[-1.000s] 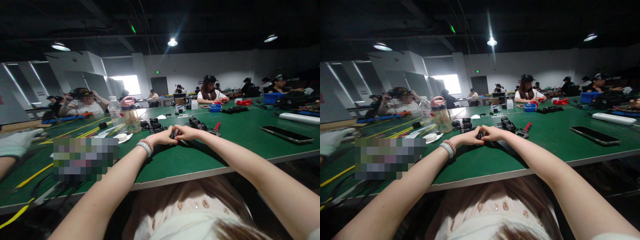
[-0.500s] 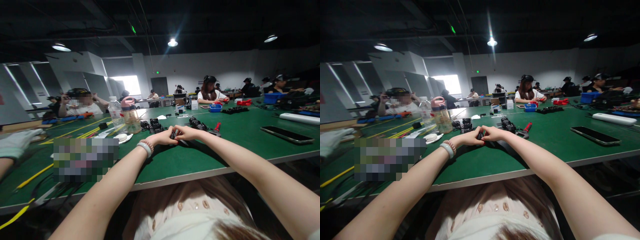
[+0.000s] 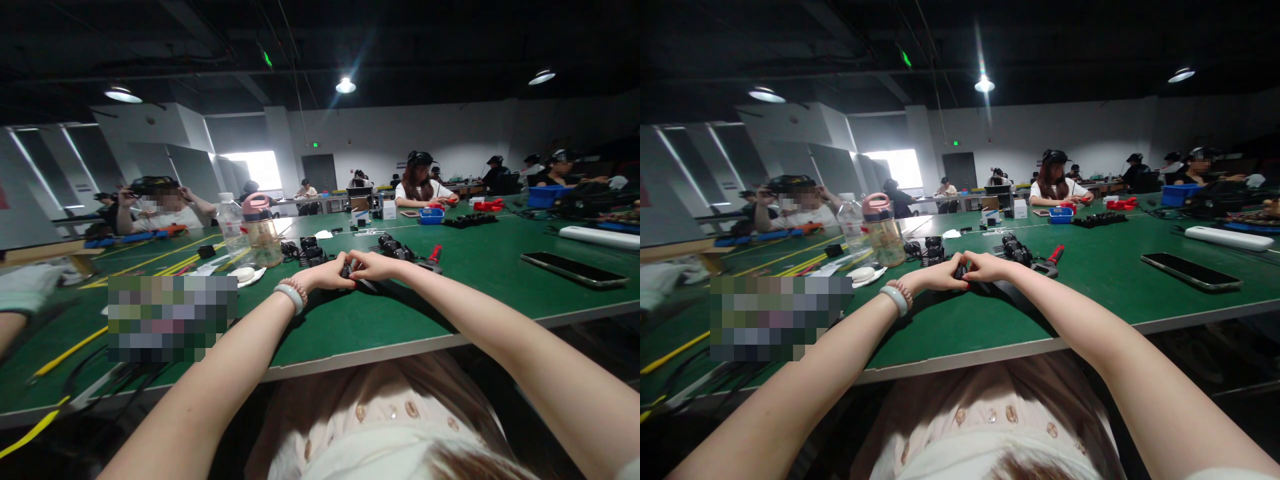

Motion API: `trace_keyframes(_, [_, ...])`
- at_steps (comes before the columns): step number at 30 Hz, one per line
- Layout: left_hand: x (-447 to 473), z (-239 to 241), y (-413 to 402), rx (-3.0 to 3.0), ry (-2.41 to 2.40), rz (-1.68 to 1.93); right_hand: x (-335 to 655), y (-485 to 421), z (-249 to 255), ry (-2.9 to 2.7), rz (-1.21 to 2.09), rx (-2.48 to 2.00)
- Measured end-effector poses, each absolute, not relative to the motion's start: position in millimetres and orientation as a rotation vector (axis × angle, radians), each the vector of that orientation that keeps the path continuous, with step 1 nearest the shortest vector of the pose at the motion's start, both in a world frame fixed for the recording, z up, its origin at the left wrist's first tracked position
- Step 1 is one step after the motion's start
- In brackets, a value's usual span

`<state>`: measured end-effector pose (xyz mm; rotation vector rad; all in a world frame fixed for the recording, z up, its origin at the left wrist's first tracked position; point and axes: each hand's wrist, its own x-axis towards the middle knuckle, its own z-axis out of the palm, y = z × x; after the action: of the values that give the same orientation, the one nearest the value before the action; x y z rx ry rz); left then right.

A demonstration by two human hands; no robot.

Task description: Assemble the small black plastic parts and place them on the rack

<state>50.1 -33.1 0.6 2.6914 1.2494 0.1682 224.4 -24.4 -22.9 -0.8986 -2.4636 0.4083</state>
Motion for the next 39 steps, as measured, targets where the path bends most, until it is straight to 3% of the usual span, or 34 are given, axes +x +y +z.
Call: trace_keyframes(39, [49.6,-1.0,-31.0,2.688,1.262,0.174,221.1,-23.4,-22.9,-2.504,0.249,-0.937])
